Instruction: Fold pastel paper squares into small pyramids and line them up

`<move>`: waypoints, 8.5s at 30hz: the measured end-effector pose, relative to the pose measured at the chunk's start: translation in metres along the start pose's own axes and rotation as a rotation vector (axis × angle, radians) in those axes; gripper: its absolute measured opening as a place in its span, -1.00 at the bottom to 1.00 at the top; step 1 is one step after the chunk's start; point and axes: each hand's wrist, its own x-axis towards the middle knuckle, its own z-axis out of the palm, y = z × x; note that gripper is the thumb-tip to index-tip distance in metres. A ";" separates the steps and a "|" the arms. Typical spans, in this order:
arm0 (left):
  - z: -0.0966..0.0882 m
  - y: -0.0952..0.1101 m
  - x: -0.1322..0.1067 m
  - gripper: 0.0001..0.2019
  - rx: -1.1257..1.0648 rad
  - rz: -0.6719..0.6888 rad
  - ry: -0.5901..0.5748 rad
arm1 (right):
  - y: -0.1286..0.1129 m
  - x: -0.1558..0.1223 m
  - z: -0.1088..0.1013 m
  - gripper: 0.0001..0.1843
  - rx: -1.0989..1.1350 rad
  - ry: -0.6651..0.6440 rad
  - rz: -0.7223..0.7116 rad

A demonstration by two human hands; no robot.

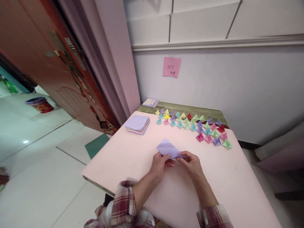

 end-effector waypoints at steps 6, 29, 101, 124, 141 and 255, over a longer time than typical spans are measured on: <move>0.004 -0.002 -0.003 -0.67 0.022 0.001 -0.045 | -0.004 0.000 0.005 -0.61 0.056 0.156 -0.022; -0.006 0.007 0.005 -0.77 -0.067 -0.045 -0.142 | -0.012 -0.003 0.000 -0.61 0.187 -0.058 0.130; -0.003 -0.002 0.003 -0.61 0.106 0.016 -0.148 | -0.018 -0.008 0.021 -0.63 0.234 -0.019 0.118; -0.003 -0.002 0.002 -0.69 0.149 0.028 -0.184 | -0.020 -0.009 0.021 -0.62 0.259 -0.043 0.124; 0.009 0.006 0.000 -0.88 0.622 0.458 -0.062 | -0.014 -0.012 0.030 -0.73 -0.402 0.210 -0.269; -0.037 -0.012 0.019 -0.69 1.580 0.939 -0.319 | 0.013 -0.028 0.023 -0.65 -1.224 0.247 -0.375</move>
